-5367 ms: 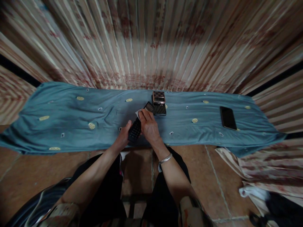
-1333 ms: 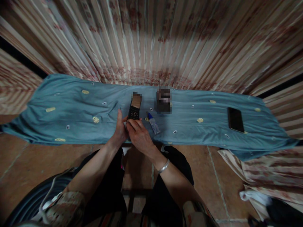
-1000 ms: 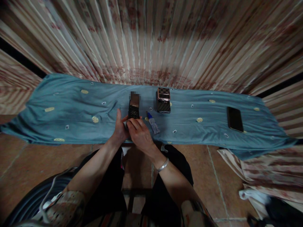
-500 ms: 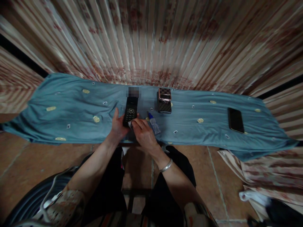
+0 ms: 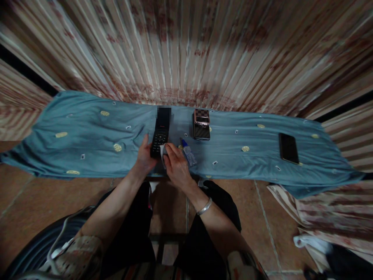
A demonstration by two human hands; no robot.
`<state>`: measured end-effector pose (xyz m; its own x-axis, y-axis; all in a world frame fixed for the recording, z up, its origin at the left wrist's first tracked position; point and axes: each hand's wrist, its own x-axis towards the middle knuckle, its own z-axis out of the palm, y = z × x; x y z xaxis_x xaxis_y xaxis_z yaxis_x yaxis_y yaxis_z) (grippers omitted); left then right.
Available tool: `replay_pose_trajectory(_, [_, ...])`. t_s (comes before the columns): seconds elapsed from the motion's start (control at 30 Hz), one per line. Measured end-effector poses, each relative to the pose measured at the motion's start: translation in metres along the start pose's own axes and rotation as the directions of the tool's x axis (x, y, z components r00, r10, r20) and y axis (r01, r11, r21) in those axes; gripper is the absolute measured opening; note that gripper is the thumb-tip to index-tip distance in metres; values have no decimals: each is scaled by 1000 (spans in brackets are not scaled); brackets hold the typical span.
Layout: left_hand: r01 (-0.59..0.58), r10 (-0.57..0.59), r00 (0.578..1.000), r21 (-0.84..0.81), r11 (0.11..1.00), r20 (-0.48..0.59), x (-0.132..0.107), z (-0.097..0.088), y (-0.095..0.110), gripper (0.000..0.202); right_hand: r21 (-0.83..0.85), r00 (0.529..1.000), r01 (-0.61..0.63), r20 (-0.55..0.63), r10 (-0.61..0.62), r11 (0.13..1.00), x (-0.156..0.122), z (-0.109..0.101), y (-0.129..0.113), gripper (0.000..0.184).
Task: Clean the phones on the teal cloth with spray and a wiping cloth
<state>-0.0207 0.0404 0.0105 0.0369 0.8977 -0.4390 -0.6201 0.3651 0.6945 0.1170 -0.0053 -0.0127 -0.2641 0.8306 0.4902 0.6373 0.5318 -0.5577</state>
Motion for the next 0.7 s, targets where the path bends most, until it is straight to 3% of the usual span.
replay_pose_trajectory(0.3, [92, -92, 996, -45, 995, 15, -6, 8, -3, 60, -21, 999, -36, -33, 36, 999, 6, -1, 13, 48])
replay_pose_trajectory(0.7, [103, -101, 990, -24, 994, 96, -12, 13, -14, 57, -70, 994, -53, -102, 46, 996, 14, -7, 29, 47])
